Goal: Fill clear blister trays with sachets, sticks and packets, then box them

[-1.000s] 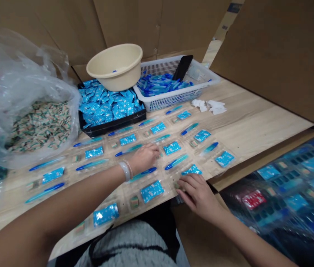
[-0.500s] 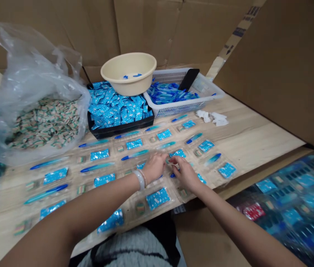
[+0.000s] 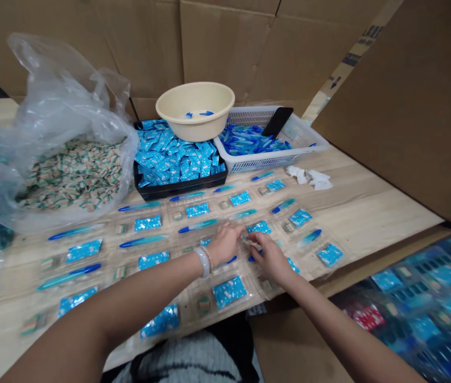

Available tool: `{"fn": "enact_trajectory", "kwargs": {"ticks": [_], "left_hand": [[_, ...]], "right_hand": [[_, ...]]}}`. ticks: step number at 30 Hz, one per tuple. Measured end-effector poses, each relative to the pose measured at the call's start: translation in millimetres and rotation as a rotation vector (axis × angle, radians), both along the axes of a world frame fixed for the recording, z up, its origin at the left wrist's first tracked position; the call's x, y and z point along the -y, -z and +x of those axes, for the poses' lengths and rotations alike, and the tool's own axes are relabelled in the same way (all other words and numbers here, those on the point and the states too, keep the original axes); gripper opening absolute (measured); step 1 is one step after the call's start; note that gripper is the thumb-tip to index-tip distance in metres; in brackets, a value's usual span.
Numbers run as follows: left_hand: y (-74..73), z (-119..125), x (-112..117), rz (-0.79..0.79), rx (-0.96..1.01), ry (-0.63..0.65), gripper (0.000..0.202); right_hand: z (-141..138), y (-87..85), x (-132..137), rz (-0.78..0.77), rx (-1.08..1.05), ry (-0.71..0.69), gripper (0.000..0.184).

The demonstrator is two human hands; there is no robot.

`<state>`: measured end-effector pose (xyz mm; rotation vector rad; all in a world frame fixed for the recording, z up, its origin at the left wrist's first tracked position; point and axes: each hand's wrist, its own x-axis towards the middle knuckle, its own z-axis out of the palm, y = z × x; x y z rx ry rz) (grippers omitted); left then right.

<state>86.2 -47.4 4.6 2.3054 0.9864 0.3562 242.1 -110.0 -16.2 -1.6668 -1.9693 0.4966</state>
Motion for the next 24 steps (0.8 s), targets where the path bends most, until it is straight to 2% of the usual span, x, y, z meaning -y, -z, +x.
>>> {"fn": "enact_trajectory", "kwargs": {"ticks": [4, 9, 12, 16, 18, 20, 22, 24], "left_hand": [[3.4, -2.3, 2.7, 0.029, 0.031, 0.037, 0.038], [5.1, -3.4, 4.6, 0.036, 0.056, 0.062, 0.042], [4.5, -4.0, 7.8, 0.034, 0.045, 0.066, 0.043], [-2.9, -13.3, 15.2, 0.059, 0.044, 0.074, 0.05], [-11.2, -26.9, 13.0, 0.079, 0.095, 0.047, 0.05], [-22.0, -50.7, 3.4, 0.08, 0.186, -0.043, 0.046], [-33.5, -86.8, -12.5, 0.031, 0.305, -0.217, 0.039], [-42.6, -134.8, -31.4, -0.028, 0.424, -0.441, 0.03]], "right_hand": [[0.2, 0.2, 4.7, 0.086, 0.093, -0.082, 0.023], [-3.7, -6.5, 4.0, 0.173, 0.404, -0.287, 0.024], [-6.3, -11.9, 2.5, 0.22, 0.549, -0.349, 0.021], [-2.0, -15.1, 3.3, 0.249, 0.499, -0.349, 0.018], [-1.8, -17.5, -4.9, 0.273, 0.392, -0.313, 0.015], [-14.3, -24.8, -24.5, 0.291, 0.272, -0.248, 0.012], [-47.7, -39.6, -53.2, 0.288, 0.165, -0.214, 0.012], [-102.6, -59.6, -86.1, 0.269, 0.073, -0.246, 0.016]]}}
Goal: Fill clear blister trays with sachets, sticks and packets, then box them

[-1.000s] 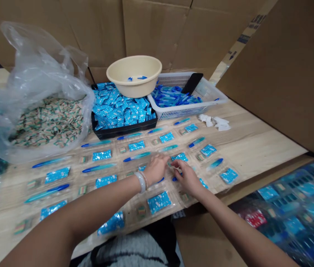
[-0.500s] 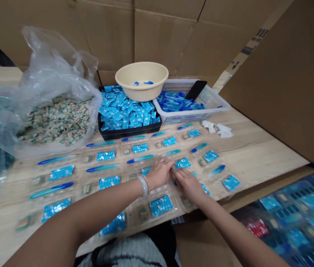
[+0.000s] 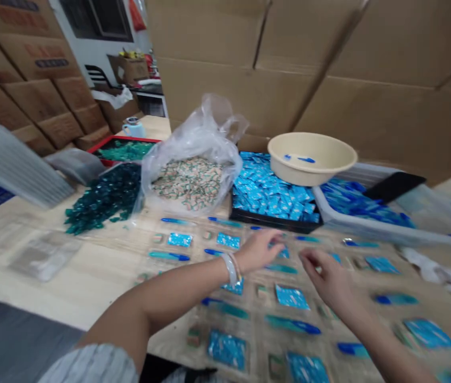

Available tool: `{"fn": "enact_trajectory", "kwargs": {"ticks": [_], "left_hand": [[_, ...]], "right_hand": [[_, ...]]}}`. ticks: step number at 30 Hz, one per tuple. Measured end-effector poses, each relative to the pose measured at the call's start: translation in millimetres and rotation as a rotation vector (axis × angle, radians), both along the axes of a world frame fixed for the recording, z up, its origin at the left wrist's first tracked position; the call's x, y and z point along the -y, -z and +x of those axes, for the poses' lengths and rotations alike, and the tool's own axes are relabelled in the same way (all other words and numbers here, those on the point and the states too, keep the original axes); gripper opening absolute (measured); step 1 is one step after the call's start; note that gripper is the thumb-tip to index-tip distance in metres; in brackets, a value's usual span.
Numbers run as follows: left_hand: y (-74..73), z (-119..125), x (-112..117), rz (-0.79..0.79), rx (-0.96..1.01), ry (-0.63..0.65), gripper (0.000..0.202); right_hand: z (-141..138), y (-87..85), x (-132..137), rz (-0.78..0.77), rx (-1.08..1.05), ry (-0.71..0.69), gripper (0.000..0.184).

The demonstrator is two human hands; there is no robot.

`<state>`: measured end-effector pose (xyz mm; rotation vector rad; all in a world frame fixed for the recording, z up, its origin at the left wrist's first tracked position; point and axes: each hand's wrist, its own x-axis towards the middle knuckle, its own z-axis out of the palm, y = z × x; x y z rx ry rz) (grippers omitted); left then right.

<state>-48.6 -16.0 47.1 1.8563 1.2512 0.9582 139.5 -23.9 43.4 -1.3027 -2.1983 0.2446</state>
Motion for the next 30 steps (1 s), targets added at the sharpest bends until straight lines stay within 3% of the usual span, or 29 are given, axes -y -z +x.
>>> {"fn": "enact_trajectory", "kwargs": {"ticks": [3, 5, 7, 10, 13, 16, 19, 25, 30], "left_hand": [[-4.3, -88.0, -26.6, -0.058, 0.065, -0.269, 0.023], [-0.3, -150.0, -38.6, -0.094, 0.005, -0.463, 0.028], [8.4, -205.4, -44.5, -0.141, -0.109, -0.655, 0.035], [27.5, -259.1, -47.2, -0.22, -0.318, -0.715, 0.032], [47.0, -271.2, -51.5, -0.234, -0.522, -0.649, 0.023], [58.6, -262.4, -58.6, -0.217, -0.636, -0.584, 0.031], [61.1, -257.9, -64.2, -0.227, -0.636, -0.535, 0.04], [58.8, -272.3, -75.5, -0.307, -0.542, -0.48, 0.025], [58.7, -270.5, -83.5, -0.332, -0.604, -0.498, 0.021]], "right_hand": [[-102.6, -25.2, -50.1, -0.052, -0.071, -0.106, 0.021], [-166.0, -29.0, -80.8, -0.077, -0.062, -0.108, 0.028], [-215.0, -19.9, -106.3, -0.104, -0.044, -0.119, 0.024], [-259.7, 9.4, -130.9, -0.104, 0.007, -0.291, 0.028], [-282.2, 37.9, -140.3, -0.142, 0.147, -0.494, 0.026], [-295.9, 53.6, -142.2, -0.157, 0.296, -0.534, 0.02], [-304.9, 59.0, -141.6, -0.112, 0.383, -0.512, 0.019], [-313.0, 63.3, -138.2, -0.088, 0.374, -0.481, 0.013], [-318.5, 65.3, -138.4, -0.094, 0.367, -0.481, 0.006]]}}
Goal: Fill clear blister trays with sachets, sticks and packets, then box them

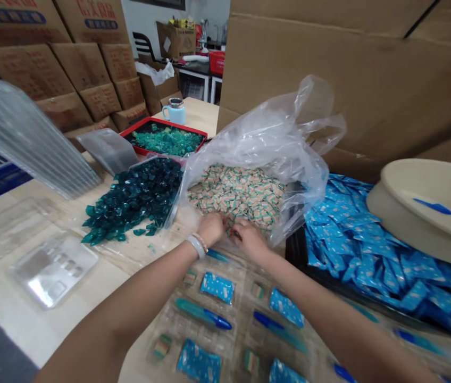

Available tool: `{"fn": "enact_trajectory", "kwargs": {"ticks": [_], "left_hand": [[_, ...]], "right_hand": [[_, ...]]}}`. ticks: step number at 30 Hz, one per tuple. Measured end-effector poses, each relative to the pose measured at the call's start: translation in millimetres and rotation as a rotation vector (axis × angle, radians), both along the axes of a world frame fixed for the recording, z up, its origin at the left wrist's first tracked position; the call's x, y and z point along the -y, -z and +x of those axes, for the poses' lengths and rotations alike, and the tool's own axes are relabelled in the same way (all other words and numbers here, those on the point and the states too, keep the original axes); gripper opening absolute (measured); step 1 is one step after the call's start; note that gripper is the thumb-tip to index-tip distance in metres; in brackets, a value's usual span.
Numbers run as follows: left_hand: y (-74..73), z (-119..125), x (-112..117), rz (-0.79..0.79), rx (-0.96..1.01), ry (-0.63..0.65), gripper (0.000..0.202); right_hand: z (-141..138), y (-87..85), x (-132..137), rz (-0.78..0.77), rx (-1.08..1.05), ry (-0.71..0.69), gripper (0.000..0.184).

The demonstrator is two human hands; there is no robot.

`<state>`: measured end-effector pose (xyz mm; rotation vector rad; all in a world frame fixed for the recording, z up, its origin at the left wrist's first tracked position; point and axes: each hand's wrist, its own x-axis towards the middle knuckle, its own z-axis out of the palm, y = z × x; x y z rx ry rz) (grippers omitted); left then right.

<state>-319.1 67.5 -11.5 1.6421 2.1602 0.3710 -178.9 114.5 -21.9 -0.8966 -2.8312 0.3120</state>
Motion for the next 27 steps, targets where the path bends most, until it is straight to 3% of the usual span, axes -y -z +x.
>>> {"fn": "enact_trajectory", "kwargs": {"ticks": [6, 10, 15, 23, 27], "left_hand": [[1.5, 1.4, 0.5, 0.045, 0.026, 0.018, 0.024], [1.2, -7.0, -3.2, -0.023, 0.058, 0.07, 0.022], [-1.2, -15.2, -14.3, -0.085, 0.091, 0.19, 0.023], [-6.7, -22.3, -21.3, -0.138, 0.167, 0.25, 0.017], [-2.8, -17.9, -16.6, -0.103, 0.189, 0.181, 0.018]], "right_hand": [[-2.7, -4.0, 2.4, -0.055, 0.018, 0.036, 0.004], [-1.8, 1.3, -5.1, -0.201, -0.101, 0.06, 0.011], [-14.0, 6.1, -28.2, -0.373, -0.194, -0.048, 0.015], [-28.8, 0.3, -29.7, -0.341, -0.193, -0.103, 0.014], [-21.5, 2.2, -30.8, -0.298, -0.182, -0.098, 0.015]]}}
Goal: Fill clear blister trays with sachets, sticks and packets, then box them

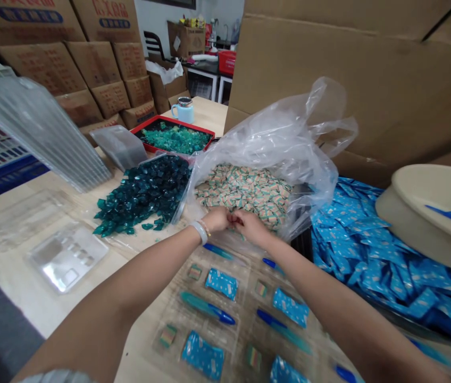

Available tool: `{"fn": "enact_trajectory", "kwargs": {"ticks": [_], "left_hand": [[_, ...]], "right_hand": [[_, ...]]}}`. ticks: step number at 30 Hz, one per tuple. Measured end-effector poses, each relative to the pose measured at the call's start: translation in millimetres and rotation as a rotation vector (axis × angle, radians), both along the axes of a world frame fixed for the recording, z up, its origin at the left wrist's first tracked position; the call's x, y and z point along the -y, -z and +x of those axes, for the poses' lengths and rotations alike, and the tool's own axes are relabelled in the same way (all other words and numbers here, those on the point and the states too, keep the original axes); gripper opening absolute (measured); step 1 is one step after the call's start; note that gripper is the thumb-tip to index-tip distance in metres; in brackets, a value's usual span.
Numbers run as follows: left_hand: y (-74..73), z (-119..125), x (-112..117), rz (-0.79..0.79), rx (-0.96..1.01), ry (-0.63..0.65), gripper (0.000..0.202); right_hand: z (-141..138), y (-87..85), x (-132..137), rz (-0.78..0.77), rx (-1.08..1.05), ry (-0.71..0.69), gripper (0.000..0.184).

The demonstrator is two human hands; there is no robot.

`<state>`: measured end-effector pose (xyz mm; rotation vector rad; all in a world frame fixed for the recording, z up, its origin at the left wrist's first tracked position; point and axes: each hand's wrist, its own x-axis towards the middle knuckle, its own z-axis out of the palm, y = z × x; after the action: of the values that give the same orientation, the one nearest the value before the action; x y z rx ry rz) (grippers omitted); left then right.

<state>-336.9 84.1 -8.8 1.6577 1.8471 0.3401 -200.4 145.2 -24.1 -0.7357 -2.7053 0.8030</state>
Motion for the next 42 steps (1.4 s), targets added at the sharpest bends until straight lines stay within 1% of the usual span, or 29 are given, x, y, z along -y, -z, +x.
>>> {"fn": "enact_trajectory", "kwargs": {"ticks": [2, 4, 8, 10, 12, 14, 16, 17, 19, 20, 23, 25, 27, 31, 33, 35, 37, 39, 42], "left_hand": [[3.2, 2.6, 2.5, 0.025, -0.002, -0.056, 0.02], [5.5, 3.3, 4.4, 0.04, 0.008, -0.083, 0.021], [6.0, -1.3, 8.1, 0.044, 0.056, -0.062, 0.018], [5.1, -5.7, 11.1, 0.044, 0.066, -0.054, 0.018], [3.7, -10.3, 14.9, 0.055, 0.068, -0.061, 0.02], [1.1, -13.2, 18.2, 0.081, 0.095, -0.062, 0.023], [-2.6, -12.8, 19.6, 0.099, 0.148, -0.022, 0.024], [-4.6, -11.3, 19.4, 0.09, 0.159, 0.006, 0.023], [-8.2, -5.7, 17.7, 0.039, 0.12, 0.029, 0.02], [-9.3, -2.1, 16.5, 0.01, 0.078, 0.016, 0.019], [-8.9, 9.5, 14.8, -0.041, -0.038, -0.085, 0.017], [-6.7, 16.8, 16.4, -0.043, -0.079, -0.148, 0.019], [-4.7, 23.1, 20.1, -0.039, -0.106, -0.204, 0.022], [-3.1, 32.1, 28.6, -0.028, -0.118, -0.27, 0.023], [-3.0, 35.1, 31.6, -0.008, -0.124, -0.291, 0.023], [-2.9, 37.8, 33.4, 0.007, -0.133, -0.302, 0.024], [-3.0, 40.6, 34.5, 0.009, -0.144, -0.306, 0.024], [-2.9, 43.2, 35.8, 0.02, -0.161, -0.301, 0.023], [-1.8, 43.6, 39.4, 0.076, -0.16, -0.265, 0.021]], "right_hand": [[7.9, 1.3, -1.3, 0.04, 0.025, 0.012, 0.018], [16.6, 1.1, 0.1, 0.093, 0.085, -0.009, 0.021], [26.4, -4.7, 10.9, 0.212, 0.225, -0.085, 0.026], [26.3, -7.7, 16.4, 0.246, 0.249, -0.083, 0.024], [25.0, -8.7, 19.4, 0.242, 0.216, -0.059, 0.02], [24.5, -7.0, 19.4, 0.191, 0.129, -0.014, 0.013], [25.8, -3.2, 16.4, 0.1, 0.041, 0.026, 0.008], [27.3, -0.8, 14.0, 0.048, 0.012, 0.04, 0.007], [31.1, 4.5, 7.9, -0.057, -0.013, 0.079, 0.006], [33.0, 7.1, 4.4, -0.113, -0.023, 0.106, 0.006], [34.5, 13.3, -6.0, -0.264, -0.07, 0.183, 0.007], [30.0, 15.1, -11.2, -0.301, -0.073, 0.182, 0.008], [21.8, 14.2, -13.8, -0.255, -0.024, 0.145, 0.009], [7.3, 6.6, -12.2, -0.034, 0.123, 0.045, 0.016], [5.7, 2.3, -10.0, 0.05, 0.159, -0.015, 0.024], [7.6, -0.9, -8.2, 0.083, 0.18, -0.09, 0.031], [11.1, -3.0, -6.9, 0.089, 0.205, -0.153, 0.032], [14.6, -5.0, -5.9, 0.098, 0.222, -0.176, 0.029], [18.7, -9.9, -4.6, 0.105, 0.192, -0.167, 0.025]]}}
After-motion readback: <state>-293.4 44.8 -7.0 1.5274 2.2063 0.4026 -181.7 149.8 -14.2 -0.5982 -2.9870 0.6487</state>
